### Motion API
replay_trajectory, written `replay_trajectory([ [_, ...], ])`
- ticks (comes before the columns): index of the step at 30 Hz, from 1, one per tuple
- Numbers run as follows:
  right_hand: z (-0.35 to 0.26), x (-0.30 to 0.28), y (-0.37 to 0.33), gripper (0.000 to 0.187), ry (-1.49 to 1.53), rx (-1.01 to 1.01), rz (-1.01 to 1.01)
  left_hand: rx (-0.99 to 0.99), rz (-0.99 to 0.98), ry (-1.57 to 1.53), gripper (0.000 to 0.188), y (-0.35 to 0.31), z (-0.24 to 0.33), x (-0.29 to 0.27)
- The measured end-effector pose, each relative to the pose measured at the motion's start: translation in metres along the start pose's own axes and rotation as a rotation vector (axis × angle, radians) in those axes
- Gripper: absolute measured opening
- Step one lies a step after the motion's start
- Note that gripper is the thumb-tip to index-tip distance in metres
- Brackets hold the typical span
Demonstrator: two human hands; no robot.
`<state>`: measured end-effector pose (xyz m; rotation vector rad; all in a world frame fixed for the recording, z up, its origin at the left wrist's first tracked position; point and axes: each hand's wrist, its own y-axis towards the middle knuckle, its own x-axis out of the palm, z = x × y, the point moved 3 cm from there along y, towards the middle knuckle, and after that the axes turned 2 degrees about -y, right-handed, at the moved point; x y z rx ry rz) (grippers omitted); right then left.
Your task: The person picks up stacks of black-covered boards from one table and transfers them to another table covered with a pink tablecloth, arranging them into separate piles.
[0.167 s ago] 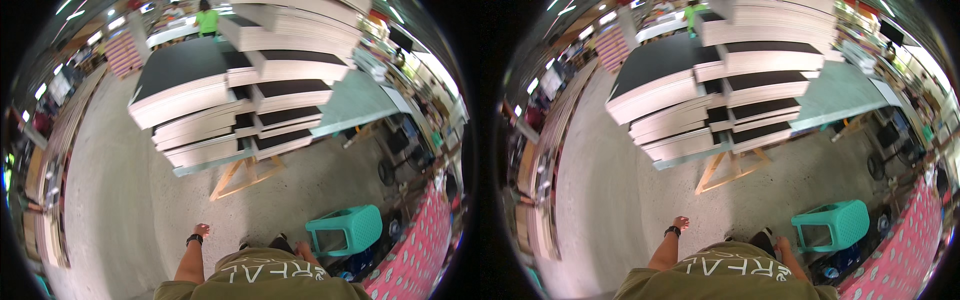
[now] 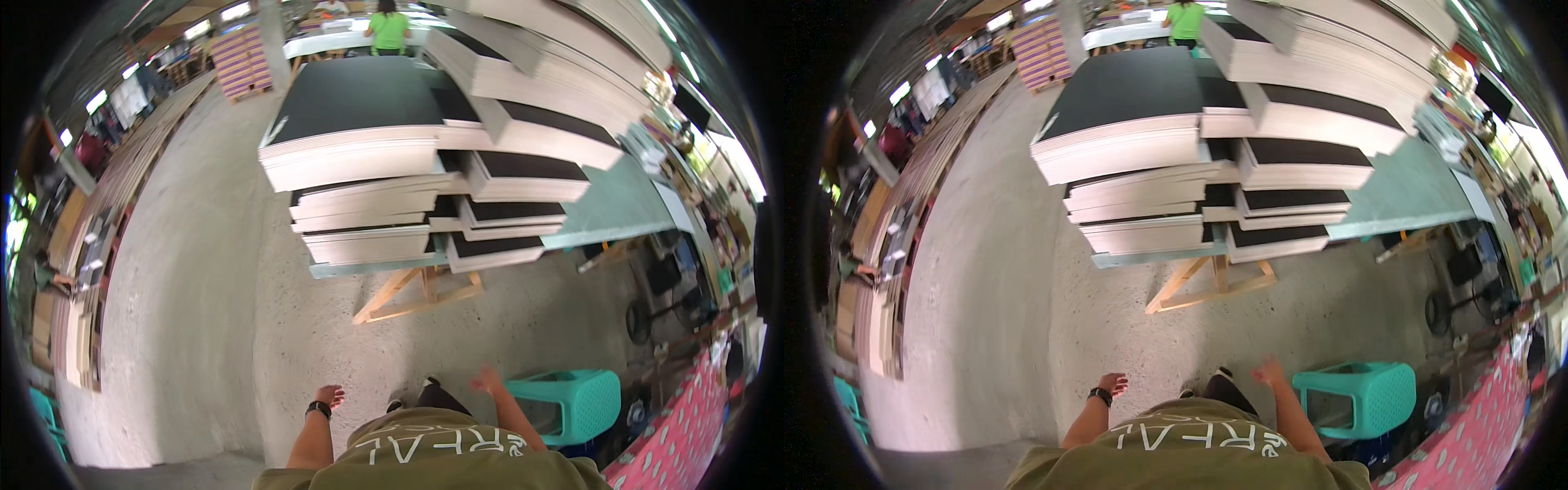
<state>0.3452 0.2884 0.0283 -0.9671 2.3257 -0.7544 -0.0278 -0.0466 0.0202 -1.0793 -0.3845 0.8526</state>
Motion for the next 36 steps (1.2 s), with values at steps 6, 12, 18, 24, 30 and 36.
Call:
replay_trajectory([
  [6,-0.231,0.033,0.013,0.031,-0.153,-0.377,0.027,0.228,0.015,-0.545,0.028,-0.014,0.036,-0.012],
  [12,-0.358,0.091,0.002,0.027,-0.280,-0.742,-0.276,0.934,0.191,-0.578,0.031,-0.119,0.257,-0.052],
  [18,-0.520,0.034,-0.148,0.020,0.116,-1.280,-0.063,1.509,0.189,-0.341,0.047,-0.276,0.412,-0.077],
  [24,-0.580,0.029,-0.159,0.038,-0.012,-1.332,0.913,1.829,-0.221,-0.230,0.064,-0.285,0.501,-0.042],
  [30,-0.592,0.045,-0.143,0.040,0.102,-1.047,1.017,2.017,-0.517,0.120,0.059,-0.282,0.510,-0.033],
  [36,-0.608,0.068,-0.157,0.036,-0.004,-1.002,1.120,2.001,-0.521,0.023,0.059,-0.278,0.510,-0.038],
])
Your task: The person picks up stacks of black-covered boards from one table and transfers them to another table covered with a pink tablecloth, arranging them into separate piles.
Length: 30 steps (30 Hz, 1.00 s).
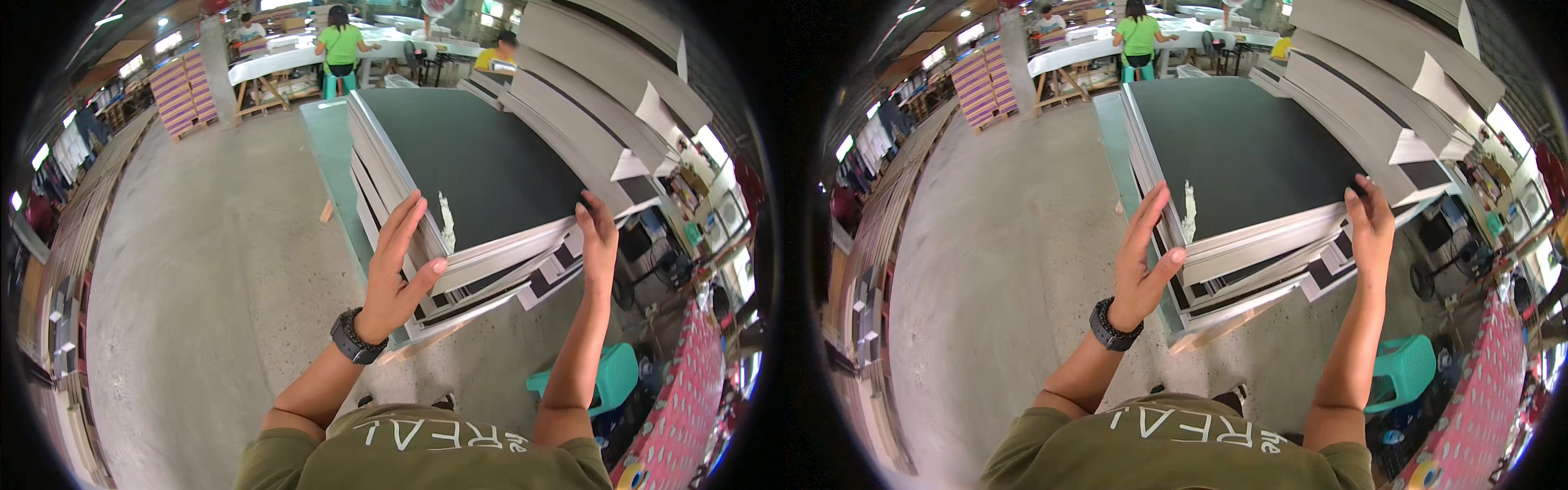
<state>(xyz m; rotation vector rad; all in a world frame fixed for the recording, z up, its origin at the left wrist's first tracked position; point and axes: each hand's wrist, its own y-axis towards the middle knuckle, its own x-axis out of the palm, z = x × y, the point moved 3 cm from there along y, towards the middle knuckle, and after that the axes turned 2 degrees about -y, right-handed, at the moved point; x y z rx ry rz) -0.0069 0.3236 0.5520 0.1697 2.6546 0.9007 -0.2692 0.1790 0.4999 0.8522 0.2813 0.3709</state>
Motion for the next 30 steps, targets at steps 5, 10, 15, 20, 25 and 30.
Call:
replay_trajectory([
  [5,-0.007,-0.006,0.004,0.035,-0.096,-0.005,-0.031,0.031,-0.007,0.005,0.060,0.001,0.001,0.000],
  [10,-0.022,-0.012,0.003,0.032,-0.241,-0.039,-0.033,0.059,0.056,-0.059,0.061,-0.003,-0.004,0.002],
  [15,-0.021,-0.013,-0.001,0.033,-0.257,-0.056,-0.024,0.069,0.080,-0.066,0.061,-0.004,-0.007,0.006],
  [20,-0.012,-0.019,0.006,0.036,-0.199,-0.066,-0.069,0.083,0.108,-0.047,0.058,-0.006,-0.005,0.011],
  [25,-0.026,-0.030,0.004,0.034,-0.010,0.174,-0.142,0.053,0.182,-0.151,0.060,-0.010,0.003,0.016],
  [30,-0.057,-0.016,-0.047,0.035,0.636,0.221,-0.228,-0.076,0.462,-0.685,0.073,-0.018,-0.005,-0.007],
])
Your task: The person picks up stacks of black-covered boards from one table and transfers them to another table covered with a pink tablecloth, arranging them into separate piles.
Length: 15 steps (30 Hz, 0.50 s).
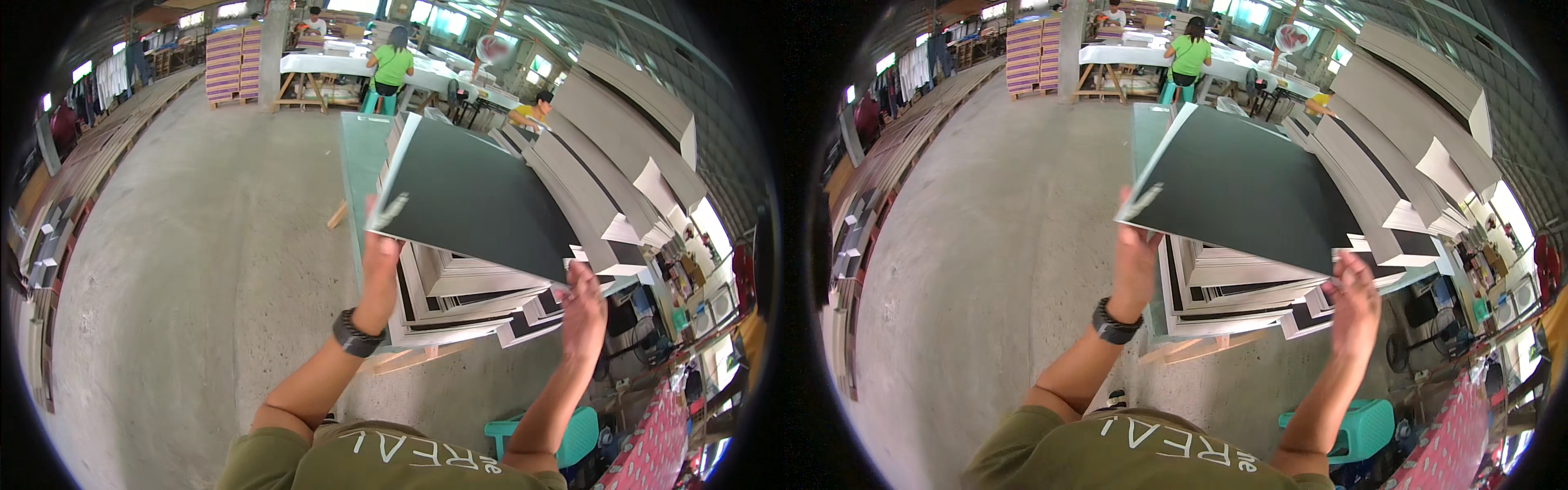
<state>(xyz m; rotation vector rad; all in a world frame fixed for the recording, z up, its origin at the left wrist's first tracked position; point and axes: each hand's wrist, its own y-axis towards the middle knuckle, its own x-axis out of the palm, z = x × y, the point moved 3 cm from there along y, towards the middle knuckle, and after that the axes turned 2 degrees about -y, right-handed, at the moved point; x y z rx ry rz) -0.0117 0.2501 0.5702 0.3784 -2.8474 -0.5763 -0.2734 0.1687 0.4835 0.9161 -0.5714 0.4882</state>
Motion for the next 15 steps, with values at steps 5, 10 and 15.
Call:
replay_trajectory([
  [5,0.039,0.054,-0.073,0.037,0.243,0.089,-0.421,-0.209,0.275,-0.043,0.075,0.016,0.064,-0.019],
  [10,0.066,0.126,-0.114,0.031,0.552,0.209,-1.202,-0.230,0.554,0.089,0.046,0.001,0.138,-0.109],
  [15,0.157,0.184,-0.157,0.038,0.403,0.670,-1.178,-0.119,0.816,0.185,0.054,-0.075,0.245,-0.251],
])
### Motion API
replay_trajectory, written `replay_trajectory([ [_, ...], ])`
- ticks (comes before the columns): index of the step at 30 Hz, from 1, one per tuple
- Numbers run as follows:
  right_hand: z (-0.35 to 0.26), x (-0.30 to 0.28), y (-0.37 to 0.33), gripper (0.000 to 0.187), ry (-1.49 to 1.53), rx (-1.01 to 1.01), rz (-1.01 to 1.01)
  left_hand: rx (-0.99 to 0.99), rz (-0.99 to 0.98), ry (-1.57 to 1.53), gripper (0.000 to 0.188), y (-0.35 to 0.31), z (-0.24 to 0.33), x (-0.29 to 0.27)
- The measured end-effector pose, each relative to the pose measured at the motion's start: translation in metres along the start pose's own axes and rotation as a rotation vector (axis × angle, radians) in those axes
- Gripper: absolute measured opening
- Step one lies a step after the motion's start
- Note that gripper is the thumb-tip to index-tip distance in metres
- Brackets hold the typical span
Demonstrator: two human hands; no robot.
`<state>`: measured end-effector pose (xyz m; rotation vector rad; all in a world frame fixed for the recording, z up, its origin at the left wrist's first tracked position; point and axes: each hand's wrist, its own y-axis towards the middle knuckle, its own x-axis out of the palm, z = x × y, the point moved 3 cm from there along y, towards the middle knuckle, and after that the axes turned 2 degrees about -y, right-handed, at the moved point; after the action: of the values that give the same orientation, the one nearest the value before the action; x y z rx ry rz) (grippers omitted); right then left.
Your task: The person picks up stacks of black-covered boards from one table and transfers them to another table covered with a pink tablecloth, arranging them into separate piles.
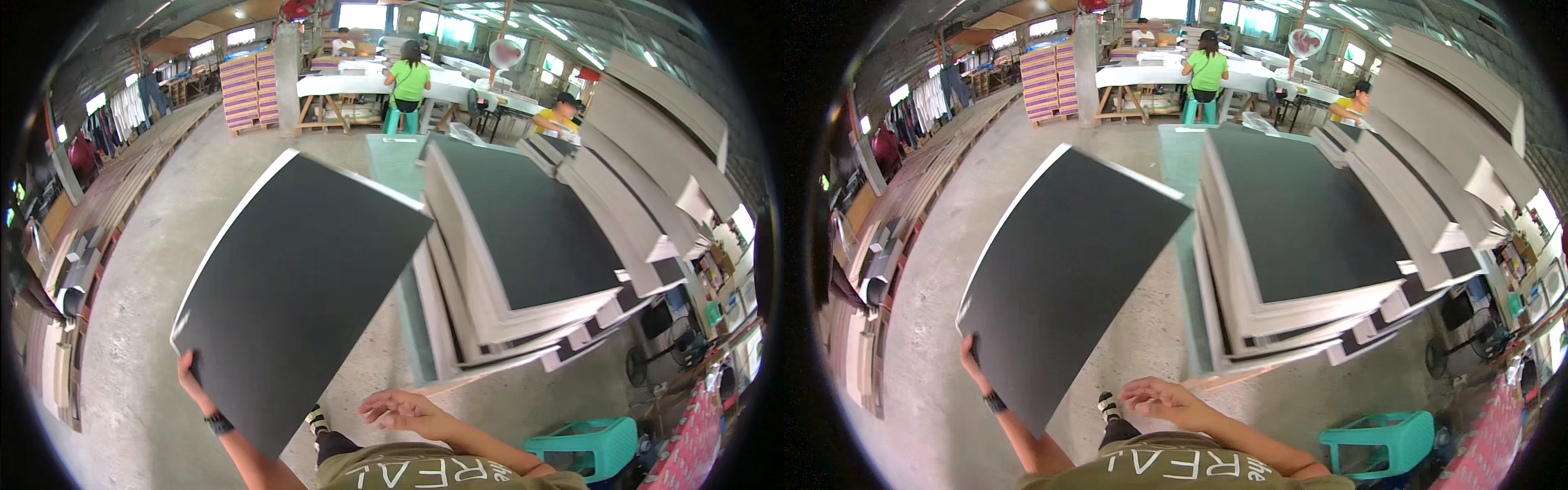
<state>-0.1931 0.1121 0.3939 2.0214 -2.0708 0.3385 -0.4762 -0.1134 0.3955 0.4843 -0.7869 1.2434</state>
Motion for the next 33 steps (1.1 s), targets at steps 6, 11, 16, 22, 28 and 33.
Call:
replay_trajectory([
  [6,0.065,-0.064,0.126,0.056,0.126,-0.045,0.511,0.107,0.202,0.067,0.063,0.077,0.038,-0.140],
  [11,0.038,-0.113,0.224,0.062,0.204,0.042,0.434,-0.098,-0.015,0.189,0.056,0.157,0.057,-0.126],
  [16,0.069,-0.089,0.255,0.065,0.190,0.228,0.445,-0.305,-0.281,0.156,0.043,0.241,0.050,-0.080],
  [22,0.065,-0.100,0.290,0.057,0.309,0.150,0.584,-0.389,-0.485,0.286,0.068,0.337,0.027,-0.049],
  [28,0.005,-0.242,0.362,0.052,0.270,-0.340,0.965,-0.317,-0.248,0.309,0.069,0.422,-0.038,0.002],
  [33,-0.083,-0.439,0.416,0.050,0.254,-0.787,1.509,-0.388,0.010,0.536,0.061,0.482,-0.116,-0.061],
])
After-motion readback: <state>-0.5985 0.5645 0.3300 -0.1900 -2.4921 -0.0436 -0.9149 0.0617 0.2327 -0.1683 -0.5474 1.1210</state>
